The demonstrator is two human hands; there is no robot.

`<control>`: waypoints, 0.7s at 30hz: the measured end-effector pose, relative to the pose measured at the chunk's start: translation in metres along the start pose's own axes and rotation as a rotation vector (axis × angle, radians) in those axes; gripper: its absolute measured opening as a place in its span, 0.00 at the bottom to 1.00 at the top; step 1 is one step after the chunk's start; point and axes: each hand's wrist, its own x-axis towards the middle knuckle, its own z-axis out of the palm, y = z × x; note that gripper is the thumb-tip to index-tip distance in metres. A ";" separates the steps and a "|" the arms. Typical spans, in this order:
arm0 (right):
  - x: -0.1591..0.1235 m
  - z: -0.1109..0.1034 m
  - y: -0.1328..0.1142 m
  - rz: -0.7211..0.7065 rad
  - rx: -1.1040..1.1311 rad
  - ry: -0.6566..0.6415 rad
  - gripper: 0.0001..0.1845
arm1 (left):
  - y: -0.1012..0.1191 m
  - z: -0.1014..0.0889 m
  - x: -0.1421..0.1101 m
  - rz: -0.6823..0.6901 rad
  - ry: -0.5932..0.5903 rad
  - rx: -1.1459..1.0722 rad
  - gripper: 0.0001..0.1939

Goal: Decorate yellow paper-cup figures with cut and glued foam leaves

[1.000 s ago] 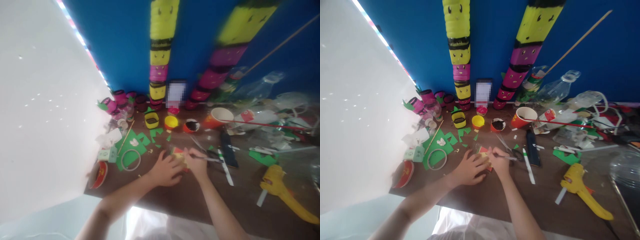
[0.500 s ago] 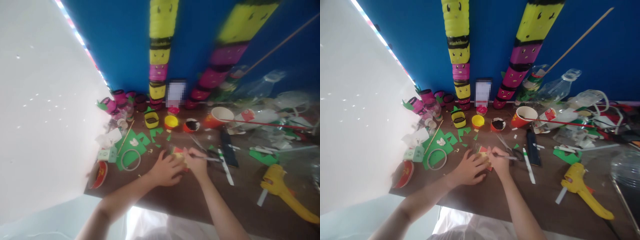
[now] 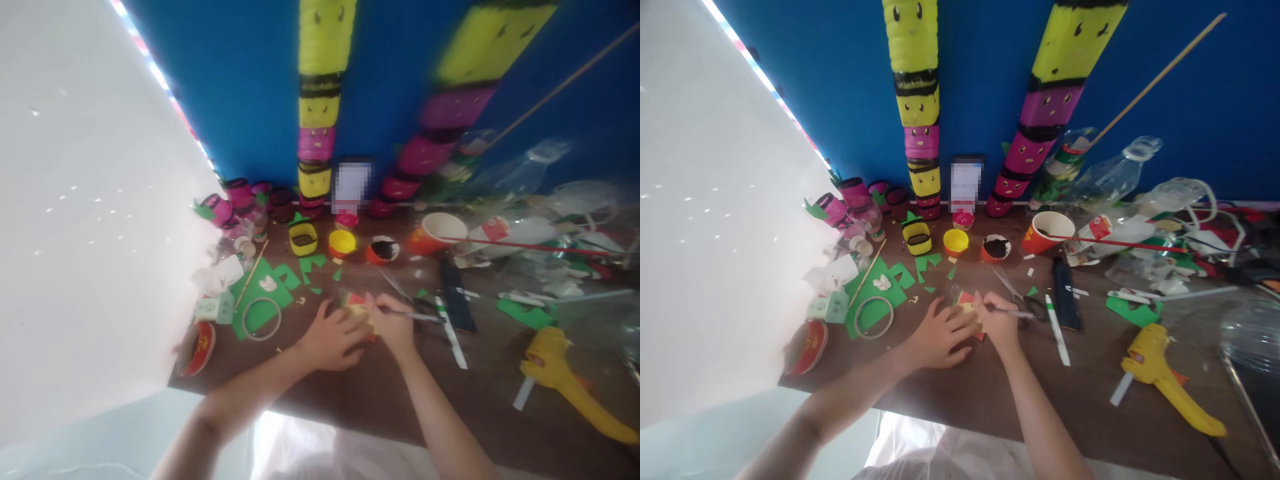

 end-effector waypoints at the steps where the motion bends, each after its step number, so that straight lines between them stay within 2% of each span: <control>1: 0.000 0.000 0.000 -0.001 0.001 0.000 0.23 | 0.000 0.000 0.000 0.002 -0.003 0.003 0.22; 21: 0.001 -0.001 -0.002 0.009 0.000 -0.004 0.23 | 0.000 -0.001 0.000 -0.005 -0.015 -0.055 0.21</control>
